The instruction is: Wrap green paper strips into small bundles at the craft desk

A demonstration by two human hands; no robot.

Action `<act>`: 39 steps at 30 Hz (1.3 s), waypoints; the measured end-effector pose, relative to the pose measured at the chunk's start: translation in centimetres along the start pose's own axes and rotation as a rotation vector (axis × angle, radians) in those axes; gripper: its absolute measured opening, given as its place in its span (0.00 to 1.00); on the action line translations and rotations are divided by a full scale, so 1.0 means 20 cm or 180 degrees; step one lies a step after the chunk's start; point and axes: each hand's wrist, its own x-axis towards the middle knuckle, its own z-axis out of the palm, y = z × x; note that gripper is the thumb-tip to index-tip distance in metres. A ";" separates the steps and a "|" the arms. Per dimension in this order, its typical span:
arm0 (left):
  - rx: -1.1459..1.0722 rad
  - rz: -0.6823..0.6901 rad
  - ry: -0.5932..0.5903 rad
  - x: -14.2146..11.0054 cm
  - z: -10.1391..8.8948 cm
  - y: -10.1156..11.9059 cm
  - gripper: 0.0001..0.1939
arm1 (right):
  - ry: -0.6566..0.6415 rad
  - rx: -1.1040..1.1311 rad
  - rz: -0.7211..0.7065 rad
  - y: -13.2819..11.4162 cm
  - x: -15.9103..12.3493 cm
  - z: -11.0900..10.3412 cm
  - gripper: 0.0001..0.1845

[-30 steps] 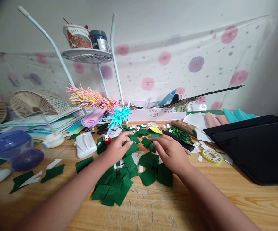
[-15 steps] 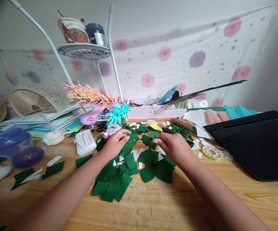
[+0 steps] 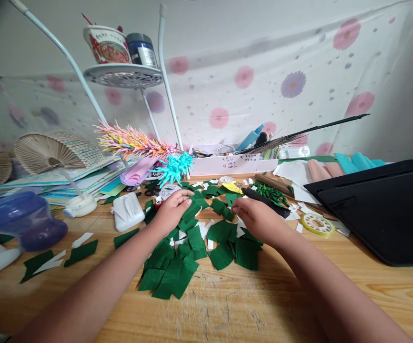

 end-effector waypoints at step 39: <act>0.1245 0.0660 -0.0722 -0.13 0.09 0.18 0.11 | -0.0372 -0.0083 -0.0230 -0.10 -0.06 0.02 0.09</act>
